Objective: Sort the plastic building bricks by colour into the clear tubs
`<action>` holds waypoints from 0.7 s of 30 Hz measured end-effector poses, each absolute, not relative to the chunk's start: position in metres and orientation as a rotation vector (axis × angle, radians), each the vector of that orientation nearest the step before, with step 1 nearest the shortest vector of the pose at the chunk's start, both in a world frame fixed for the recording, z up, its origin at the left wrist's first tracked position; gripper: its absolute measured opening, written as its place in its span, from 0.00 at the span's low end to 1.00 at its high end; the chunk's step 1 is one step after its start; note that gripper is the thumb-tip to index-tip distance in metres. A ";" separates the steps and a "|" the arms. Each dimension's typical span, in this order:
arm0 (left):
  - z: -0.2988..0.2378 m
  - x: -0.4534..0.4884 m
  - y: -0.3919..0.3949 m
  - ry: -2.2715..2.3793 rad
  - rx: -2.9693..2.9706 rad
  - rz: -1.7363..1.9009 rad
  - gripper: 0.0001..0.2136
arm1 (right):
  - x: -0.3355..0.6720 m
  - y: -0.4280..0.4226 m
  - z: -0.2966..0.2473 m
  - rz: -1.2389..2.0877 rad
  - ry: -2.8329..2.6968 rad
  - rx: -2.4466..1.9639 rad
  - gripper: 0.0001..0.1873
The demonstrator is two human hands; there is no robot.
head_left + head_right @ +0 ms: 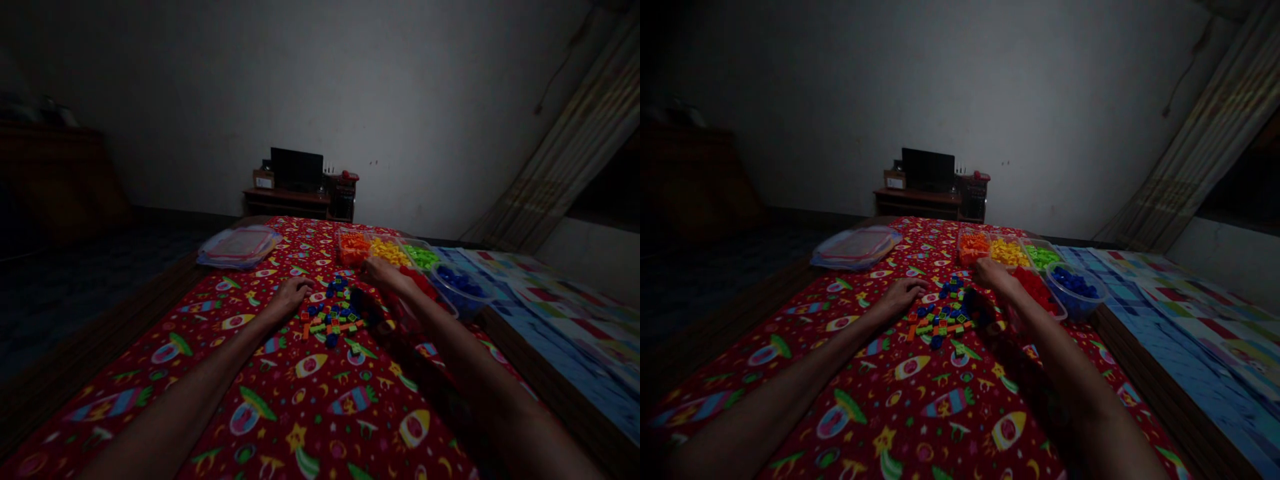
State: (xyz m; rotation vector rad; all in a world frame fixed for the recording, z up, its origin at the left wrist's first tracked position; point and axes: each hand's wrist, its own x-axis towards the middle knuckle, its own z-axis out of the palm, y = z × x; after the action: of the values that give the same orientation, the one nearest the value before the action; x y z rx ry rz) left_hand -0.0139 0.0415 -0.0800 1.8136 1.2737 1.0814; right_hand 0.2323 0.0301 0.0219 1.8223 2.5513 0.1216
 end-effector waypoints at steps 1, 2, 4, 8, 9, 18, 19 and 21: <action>-0.079 -0.014 0.041 1.280 1.833 1.077 0.14 | 0.239 0.023 0.029 0.135 2.544 1.855 0.14; -0.079 -0.014 0.041 1.284 1.848 1.071 0.14 | 0.248 0.017 0.035 0.148 2.527 1.896 0.14; -0.080 -0.014 0.041 1.291 1.863 1.062 0.15 | 0.267 0.005 0.046 0.159 2.456 1.988 0.14; -0.080 -0.012 0.040 1.300 1.853 1.067 0.16 | 0.304 -0.010 0.058 0.201 2.225 2.181 0.12; -0.078 -0.012 0.039 1.302 1.865 1.069 0.16 | 0.309 -0.013 0.058 0.232 2.206 2.228 0.12; -0.070 -0.007 0.032 1.351 1.990 1.055 0.18 | 0.239 -0.001 0.021 0.079 2.945 2.017 0.14; -0.070 -0.007 0.032 1.351 2.000 1.049 0.18 | 0.227 0.005 0.012 0.019 2.962 1.935 0.13; -0.070 -0.007 0.032 1.360 2.020 1.031 0.19 | 0.205 0.018 -0.004 -0.059 3.001 1.792 0.16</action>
State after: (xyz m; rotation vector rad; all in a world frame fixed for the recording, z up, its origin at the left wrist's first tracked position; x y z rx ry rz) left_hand -0.0070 0.0316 -0.0701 2.0203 1.3599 1.0314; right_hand 0.2052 0.0180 -0.0038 1.7923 3.0012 -0.0594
